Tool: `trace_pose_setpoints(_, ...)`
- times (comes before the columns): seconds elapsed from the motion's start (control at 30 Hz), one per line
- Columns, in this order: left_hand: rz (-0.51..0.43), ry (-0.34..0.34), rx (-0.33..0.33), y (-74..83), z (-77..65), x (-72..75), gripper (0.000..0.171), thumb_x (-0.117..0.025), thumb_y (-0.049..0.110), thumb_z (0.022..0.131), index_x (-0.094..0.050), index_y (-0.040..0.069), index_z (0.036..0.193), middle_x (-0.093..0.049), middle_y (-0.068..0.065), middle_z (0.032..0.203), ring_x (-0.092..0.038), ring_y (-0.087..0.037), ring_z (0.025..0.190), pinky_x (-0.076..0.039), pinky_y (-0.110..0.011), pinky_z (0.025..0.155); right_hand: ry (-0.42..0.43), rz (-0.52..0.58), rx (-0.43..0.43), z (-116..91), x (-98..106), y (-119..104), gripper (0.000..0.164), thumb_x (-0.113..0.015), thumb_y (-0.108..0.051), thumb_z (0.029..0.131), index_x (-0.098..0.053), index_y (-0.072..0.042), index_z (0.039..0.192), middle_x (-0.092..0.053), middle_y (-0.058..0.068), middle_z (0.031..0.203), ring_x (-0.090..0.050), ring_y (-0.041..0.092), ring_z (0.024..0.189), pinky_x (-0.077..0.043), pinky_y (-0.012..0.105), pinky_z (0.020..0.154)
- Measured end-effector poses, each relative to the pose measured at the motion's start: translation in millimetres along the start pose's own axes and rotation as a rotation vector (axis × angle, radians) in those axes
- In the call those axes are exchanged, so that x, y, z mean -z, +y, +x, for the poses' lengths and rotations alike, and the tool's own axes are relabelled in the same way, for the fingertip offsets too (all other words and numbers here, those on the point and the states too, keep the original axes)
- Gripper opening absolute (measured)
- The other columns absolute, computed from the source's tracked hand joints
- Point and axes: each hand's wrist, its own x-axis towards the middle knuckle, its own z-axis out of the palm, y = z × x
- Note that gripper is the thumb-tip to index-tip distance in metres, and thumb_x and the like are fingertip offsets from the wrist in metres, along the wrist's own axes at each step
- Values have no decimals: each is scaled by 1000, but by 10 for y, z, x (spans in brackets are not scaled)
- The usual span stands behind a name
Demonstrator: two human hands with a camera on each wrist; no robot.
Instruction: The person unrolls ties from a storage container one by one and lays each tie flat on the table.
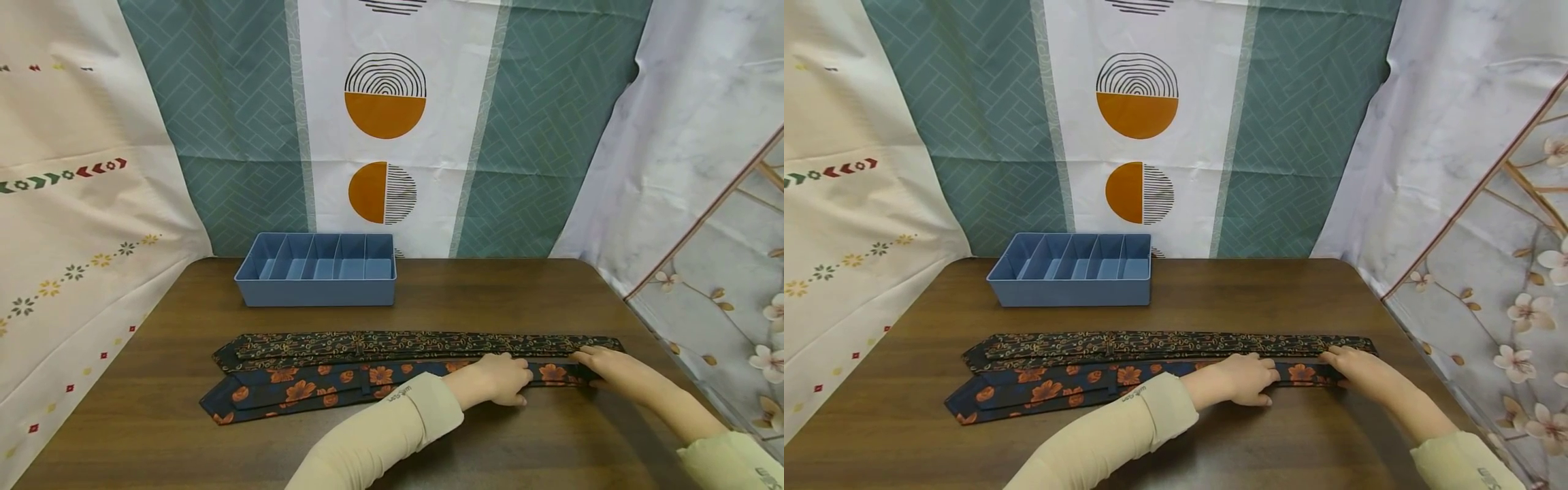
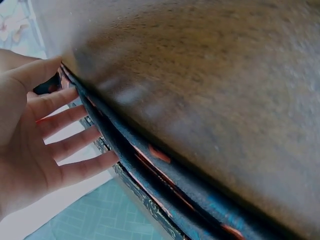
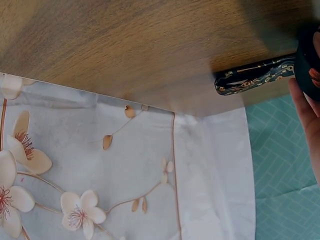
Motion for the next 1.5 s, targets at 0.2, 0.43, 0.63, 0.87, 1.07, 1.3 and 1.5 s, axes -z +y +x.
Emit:
trace_pose_setpoints(0.2,38,-1,-20,-1,45,43,46,-50,53,91,-45,39,135,-39,19,142,-46,-5,122,-46,-24,96,-10,13,-9,14,-5,26,42,-81,-5,67,-65,-2,105,-64,17,104,-63,37,93,-54,45,74)
trace_pose_setpoints(0.43,54,-10,-3,50,116,95,42,-51,52,91,-49,41,131,-40,20,140,-48,-2,121,-46,-21,96,-4,15,4,25,-5,11,39,-80,-4,66,-64,-3,102,-65,16,102,-64,37,91,-54,44,73)
trace_pose_setpoints(0.63,65,-29,17,115,182,144,40,-51,53,91,-48,44,130,-41,23,137,-49,0,119,-45,-22,96,35,7,28,24,-22,30,40,-81,-5,65,-65,-5,101,-65,10,100,-64,34,90,-54,42,73)
trace_pose_setpoints(0.87,59,-58,-10,175,347,175,49,-49,53,91,-40,44,138,-35,26,142,-45,2,124,-42,-19,100,65,58,55,11,-44,90,39,-80,-4,65,-66,-3,101,-63,10,99,-63,34,89,-55,39,70)
trace_pose_setpoints(1.07,65,-131,-82,220,493,208,56,-45,52,94,-25,44,146,-22,26,151,-30,5,136,-31,-16,108,73,69,42,4,-89,121,37,-81,-6,63,-64,-6,95,-61,7,95,-62,32,85,-54,37,69)
trace_pose_setpoints(1.3,141,-206,-42,331,515,235,57,-42,53,95,-19,44,147,-15,28,152,-19,8,139,-23,-13,111,69,54,10,-13,-134,144,38,-83,-10,62,-63,-10,94,-62,2,92,-62,29,84,-53,39,70)
trace_pose_setpoints(1.5,150,-202,-13,408,476,249,58,-42,51,96,-17,44,147,-10,28,152,-18,7,140,-22,-11,110,136,15,70,-77,-172,218,38,-85,-7,59,-56,-12,83,-56,-5,83,-59,18,73,-51,30,60)
